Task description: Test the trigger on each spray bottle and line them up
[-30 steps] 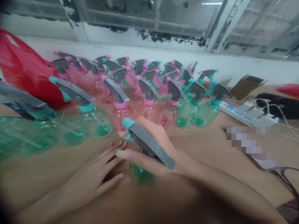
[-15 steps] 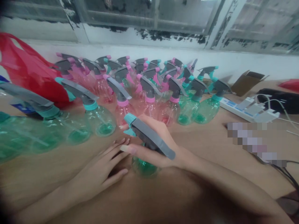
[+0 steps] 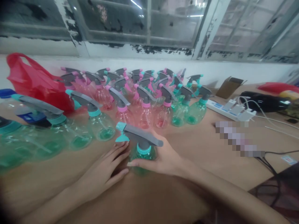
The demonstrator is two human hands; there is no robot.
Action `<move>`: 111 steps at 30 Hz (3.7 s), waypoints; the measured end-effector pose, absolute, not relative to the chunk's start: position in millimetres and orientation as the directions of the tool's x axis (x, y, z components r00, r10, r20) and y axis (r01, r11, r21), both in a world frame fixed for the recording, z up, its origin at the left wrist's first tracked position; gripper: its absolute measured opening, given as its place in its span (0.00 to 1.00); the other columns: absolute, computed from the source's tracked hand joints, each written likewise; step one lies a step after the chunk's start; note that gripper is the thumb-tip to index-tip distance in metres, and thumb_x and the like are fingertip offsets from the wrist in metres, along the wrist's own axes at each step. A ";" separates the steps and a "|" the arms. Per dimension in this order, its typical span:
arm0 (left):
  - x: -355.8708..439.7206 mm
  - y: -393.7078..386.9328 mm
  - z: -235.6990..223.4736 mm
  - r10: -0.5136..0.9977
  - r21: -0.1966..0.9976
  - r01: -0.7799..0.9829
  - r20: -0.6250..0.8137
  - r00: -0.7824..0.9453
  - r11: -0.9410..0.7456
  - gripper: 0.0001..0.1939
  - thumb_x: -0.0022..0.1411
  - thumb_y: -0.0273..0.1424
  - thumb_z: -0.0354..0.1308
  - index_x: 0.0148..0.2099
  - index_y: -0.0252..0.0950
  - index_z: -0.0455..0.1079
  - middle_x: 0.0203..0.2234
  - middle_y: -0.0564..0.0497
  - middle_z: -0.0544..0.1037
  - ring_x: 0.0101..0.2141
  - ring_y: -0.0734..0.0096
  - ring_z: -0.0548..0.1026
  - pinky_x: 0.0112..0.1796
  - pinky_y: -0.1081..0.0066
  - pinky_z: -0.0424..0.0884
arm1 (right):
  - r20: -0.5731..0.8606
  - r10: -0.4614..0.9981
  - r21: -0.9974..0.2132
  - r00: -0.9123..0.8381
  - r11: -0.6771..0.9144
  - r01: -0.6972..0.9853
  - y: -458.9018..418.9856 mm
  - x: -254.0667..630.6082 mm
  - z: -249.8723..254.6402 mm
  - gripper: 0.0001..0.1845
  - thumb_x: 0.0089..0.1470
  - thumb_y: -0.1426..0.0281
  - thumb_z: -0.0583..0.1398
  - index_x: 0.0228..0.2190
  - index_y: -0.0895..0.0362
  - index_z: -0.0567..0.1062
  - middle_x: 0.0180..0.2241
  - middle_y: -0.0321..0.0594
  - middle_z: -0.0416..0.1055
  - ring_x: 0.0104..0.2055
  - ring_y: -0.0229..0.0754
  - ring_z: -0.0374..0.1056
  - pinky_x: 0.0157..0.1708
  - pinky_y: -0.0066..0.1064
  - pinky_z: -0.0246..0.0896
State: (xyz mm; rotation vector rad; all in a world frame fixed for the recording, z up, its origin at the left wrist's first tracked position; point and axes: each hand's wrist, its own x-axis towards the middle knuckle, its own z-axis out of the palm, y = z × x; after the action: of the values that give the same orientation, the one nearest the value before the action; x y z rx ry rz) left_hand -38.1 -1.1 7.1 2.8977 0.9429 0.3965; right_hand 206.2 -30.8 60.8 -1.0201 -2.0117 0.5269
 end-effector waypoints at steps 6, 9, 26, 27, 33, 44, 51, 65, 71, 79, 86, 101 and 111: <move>-33.9 0.5 1.8 0.586 0.073 0.590 0.259 0.768 -0.804 0.26 0.70 0.43 0.49 0.63 0.32 0.62 0.64 0.38 0.59 0.62 0.49 0.59 0.57 0.48 0.60 | 0.411 0.853 -0.728 -0.322 0.520 0.447 -46.0 220.7 67.0 0.32 0.48 0.59 0.68 0.53 0.52 0.67 0.46 0.39 0.74 0.49 0.45 0.71 0.51 0.37 0.65; -19.5 -2.4 -0.2 0.574 0.075 0.576 0.260 0.777 -0.814 0.26 0.69 0.43 0.49 0.63 0.34 0.62 0.64 0.39 0.59 0.62 0.48 0.59 0.56 0.48 0.61 | 0.397 0.860 -0.715 -0.321 0.509 0.480 -52.2 238.8 71.8 0.28 0.49 0.60 0.67 0.51 0.51 0.69 0.48 0.37 0.74 0.52 0.45 0.69 0.53 0.37 0.63; 182.0 17.0 2.4 0.393 0.190 0.360 0.185 0.901 -0.914 0.25 0.69 0.38 0.51 0.63 0.31 0.60 0.63 0.37 0.61 0.63 0.53 0.57 0.60 0.51 0.55 | 0.400 0.901 -0.544 0.169 0.084 0.835 -78.1 422.6 56.7 0.24 0.49 0.48 0.63 0.38 0.55 0.73 0.36 0.44 0.74 0.39 0.53 0.71 0.37 0.42 0.66; 190.5 18.6 2.4 0.387 0.193 0.353 0.186 0.903 -0.916 0.24 0.69 0.37 0.52 0.63 0.31 0.60 0.63 0.37 0.61 0.63 0.53 0.57 0.60 0.51 0.55 | 0.411 0.892 -0.537 0.186 0.072 0.841 -73.9 431.5 54.2 0.25 0.49 0.48 0.63 0.37 0.55 0.73 0.35 0.44 0.74 0.38 0.53 0.70 0.37 0.42 0.65; 224.1 26.3 3.7 0.368 0.213 0.326 0.200 0.908 -0.921 0.23 0.69 0.36 0.52 0.62 0.30 0.61 0.62 0.37 0.62 0.63 0.53 0.58 0.60 0.51 0.56 | 0.470 0.848 -0.548 0.243 0.065 0.834 -40.2 475.8 44.0 0.24 0.51 0.49 0.61 0.40 0.55 0.72 0.39 0.45 0.72 0.43 0.54 0.68 0.42 0.44 0.62; 231.3 32.7 5.2 0.360 0.234 0.311 0.210 0.909 -0.921 0.22 0.69 0.36 0.51 0.60 0.31 0.63 0.62 0.37 0.63 0.63 0.52 0.58 0.59 0.50 0.58 | 0.427 0.877 -0.573 0.218 0.076 0.816 18.7 510.1 53.4 0.25 0.50 0.48 0.61 0.39 0.56 0.72 0.40 0.45 0.71 0.43 0.52 0.68 0.43 0.43 0.63; 238.4 37.1 5.2 0.356 0.239 0.308 0.193 0.914 -0.921 0.22 0.68 0.36 0.53 0.60 0.30 0.64 0.62 0.36 0.63 0.62 0.52 0.58 0.59 0.50 0.57 | 0.381 0.899 -0.597 0.216 0.061 0.800 29.7 519.7 60.2 0.25 0.49 0.51 0.63 0.41 0.56 0.73 0.40 0.46 0.74 0.42 0.53 0.70 0.44 0.46 0.65; 234.3 39.7 6.8 0.351 0.296 0.282 0.216 0.911 -0.913 0.20 0.68 0.35 0.53 0.59 0.33 0.65 0.61 0.39 0.65 0.62 0.53 0.59 0.59 0.50 0.59 | 0.398 0.889 -0.641 0.227 0.092 0.762 78.6 533.2 59.4 0.21 0.49 0.54 0.64 0.39 0.57 0.76 0.41 0.46 0.76 0.42 0.51 0.72 0.44 0.44 0.67; 234.0 40.1 6.3 0.346 0.298 0.279 0.204 0.916 -0.913 0.20 0.67 0.35 0.54 0.58 0.32 0.64 0.61 0.38 0.64 0.62 0.52 0.58 0.59 0.49 0.58 | 0.389 0.895 -0.659 0.220 0.103 0.745 79.6 533.1 60.2 0.22 0.48 0.54 0.64 0.40 0.57 0.76 0.41 0.46 0.76 0.43 0.51 0.72 0.45 0.43 0.66; 234.1 39.8 5.5 0.340 0.299 0.268 0.219 0.915 -0.916 0.19 0.68 0.35 0.51 0.58 0.33 0.64 0.61 0.38 0.64 0.63 0.52 0.58 0.59 0.48 0.58 | 0.395 0.888 -0.653 0.235 0.091 0.751 73.1 528.8 60.2 0.23 0.48 0.54 0.65 0.41 0.56 0.77 0.42 0.45 0.76 0.43 0.51 0.72 0.46 0.45 0.65; 235.6 39.5 6.9 0.345 0.274 0.288 0.192 0.919 -0.918 0.21 0.67 0.34 0.55 0.59 0.31 0.65 0.61 0.37 0.64 0.62 0.52 0.59 0.59 0.49 0.58 | 0.413 0.878 -0.643 0.242 0.093 0.760 64.8 523.4 56.5 0.25 0.50 0.52 0.63 0.45 0.56 0.75 0.44 0.47 0.75 0.45 0.51 0.72 0.47 0.45 0.66; 232.2 39.3 3.8 0.335 0.249 0.278 0.228 0.914 -0.928 0.21 0.68 0.33 0.52 0.60 0.31 0.62 0.60 0.38 0.65 0.61 0.53 0.60 0.58 0.50 0.60 | 0.364 0.808 -0.424 0.464 -0.300 0.855 -67.9 516.7 2.9 0.61 0.39 0.36 0.59 0.62 0.63 0.55 0.60 0.66 0.59 0.61 0.72 0.57 0.56 0.62 0.51; 231.7 39.8 1.5 0.339 0.256 0.273 0.264 0.903 -0.927 0.21 0.68 0.32 0.51 0.61 0.31 0.60 0.61 0.38 0.65 0.61 0.53 0.61 0.58 0.51 0.59 | 0.341 0.759 -0.354 0.554 -0.443 0.824 -115.7 537.9 -34.7 0.46 0.49 0.44 0.58 0.58 0.64 0.60 0.54 0.60 0.68 0.56 0.65 0.65 0.54 0.52 0.59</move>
State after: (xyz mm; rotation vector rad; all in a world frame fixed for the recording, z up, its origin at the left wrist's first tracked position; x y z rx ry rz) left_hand 231.7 39.8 1.5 2.8544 0.4642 0.4518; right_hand 537.9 -115.7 -34.7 -2.3108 -1.2755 -0.1799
